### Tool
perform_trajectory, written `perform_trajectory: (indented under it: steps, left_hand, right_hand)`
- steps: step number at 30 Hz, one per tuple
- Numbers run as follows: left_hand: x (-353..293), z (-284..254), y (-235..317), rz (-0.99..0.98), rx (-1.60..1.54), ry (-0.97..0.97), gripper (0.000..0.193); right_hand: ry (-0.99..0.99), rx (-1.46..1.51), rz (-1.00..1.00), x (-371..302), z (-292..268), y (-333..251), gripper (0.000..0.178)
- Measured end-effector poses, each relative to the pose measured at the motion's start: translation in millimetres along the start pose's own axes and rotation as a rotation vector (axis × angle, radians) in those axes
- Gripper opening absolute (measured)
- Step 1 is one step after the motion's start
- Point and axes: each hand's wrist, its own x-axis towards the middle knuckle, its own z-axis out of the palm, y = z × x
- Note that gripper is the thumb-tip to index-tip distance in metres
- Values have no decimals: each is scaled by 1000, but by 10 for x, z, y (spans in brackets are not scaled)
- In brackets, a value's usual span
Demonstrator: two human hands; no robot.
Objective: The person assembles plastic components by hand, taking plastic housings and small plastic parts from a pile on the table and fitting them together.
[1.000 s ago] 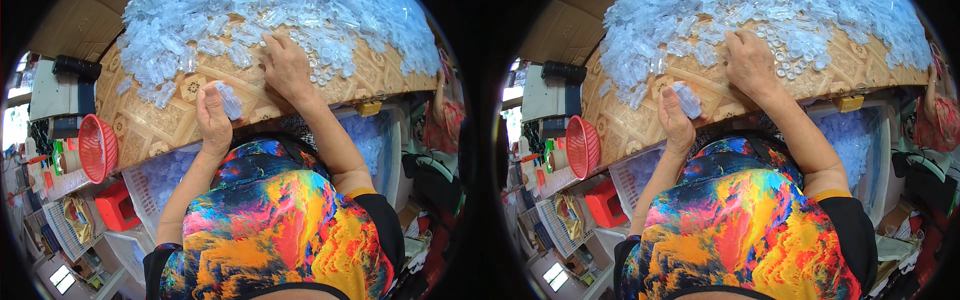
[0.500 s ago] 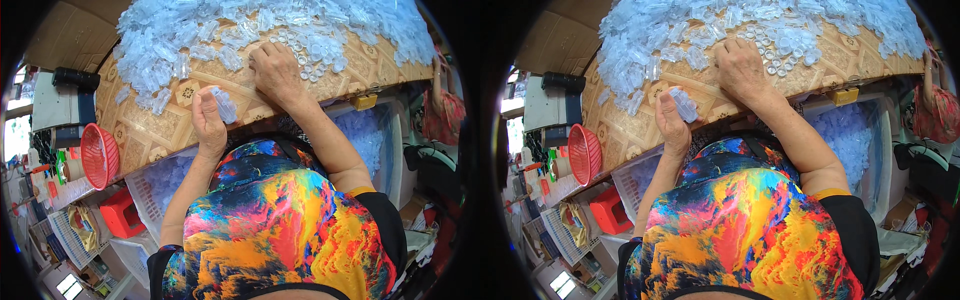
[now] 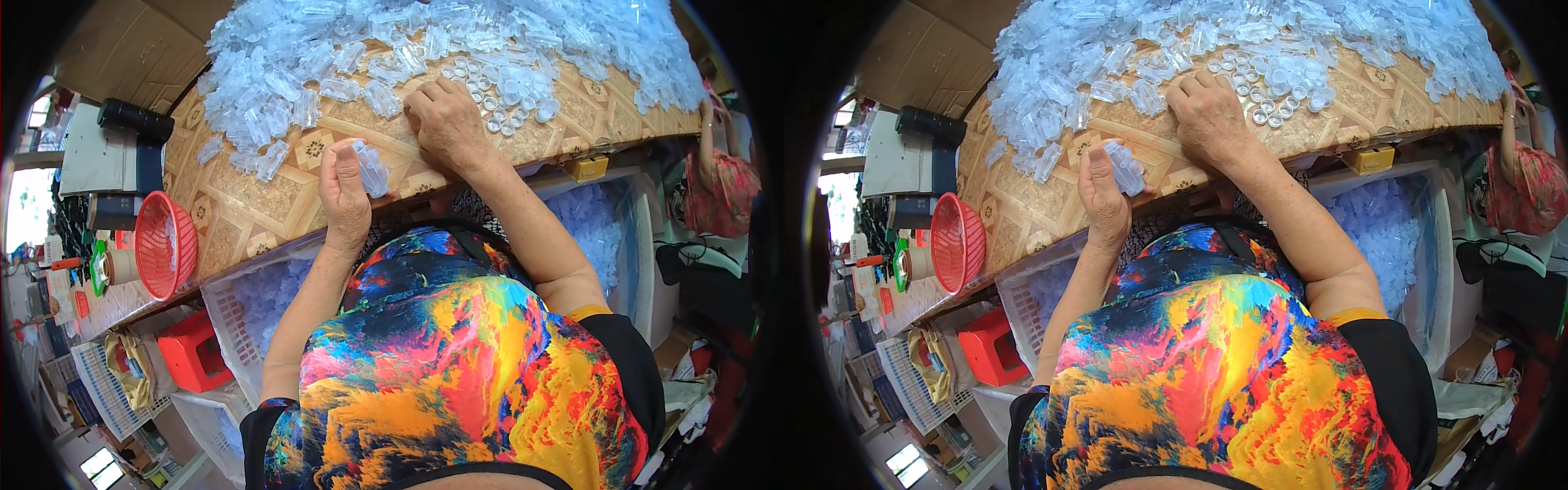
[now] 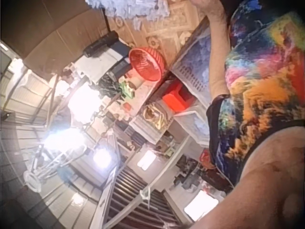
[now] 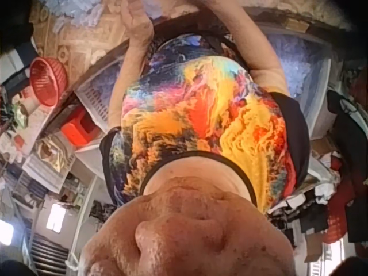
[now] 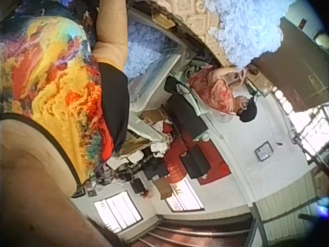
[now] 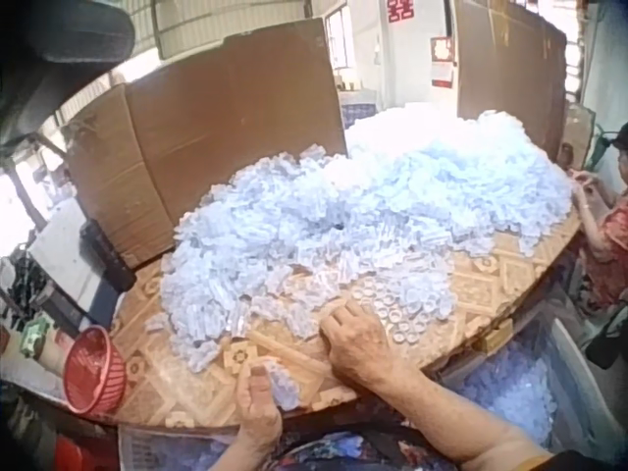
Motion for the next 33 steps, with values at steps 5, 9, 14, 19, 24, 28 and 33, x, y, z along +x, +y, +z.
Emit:
perform_trajectory:
  steps: [5, 9, 14, 19, 24, 28, 33]
  left_hand:
    - [-14, -38, -48, 39, -14, -20, 48]
    - [0, -22, -44, 51, -22, -21, 45]
    - [10, -7, -31, 21, -21, 1, 42]
    - [-3, 18, -50, 60, -18, 28, 42]
    - [10, 16, -113, 157, 12, 89, 38]
    - [1, 78, -72, 155, 29, 96, 37]
    - [19, 46, -119, 163, 35, 84, 33]
  right_hand:
    - [83, 8, 78, -3, -43, -46, 18]
    - [83, 40, 138, -48, -21, -5, 20]
    - [11, 333, 390, -88, -146, -134, 12]
    - [-64, 800, 546, -122, -241, -455, 10]
    - [-192, 1145, 713, -62, -357, -757, 11]
    - [4, 989, 426, -132, -213, -703, 12]
    - [-97, 1132, 629, -120, -350, -736, 15]
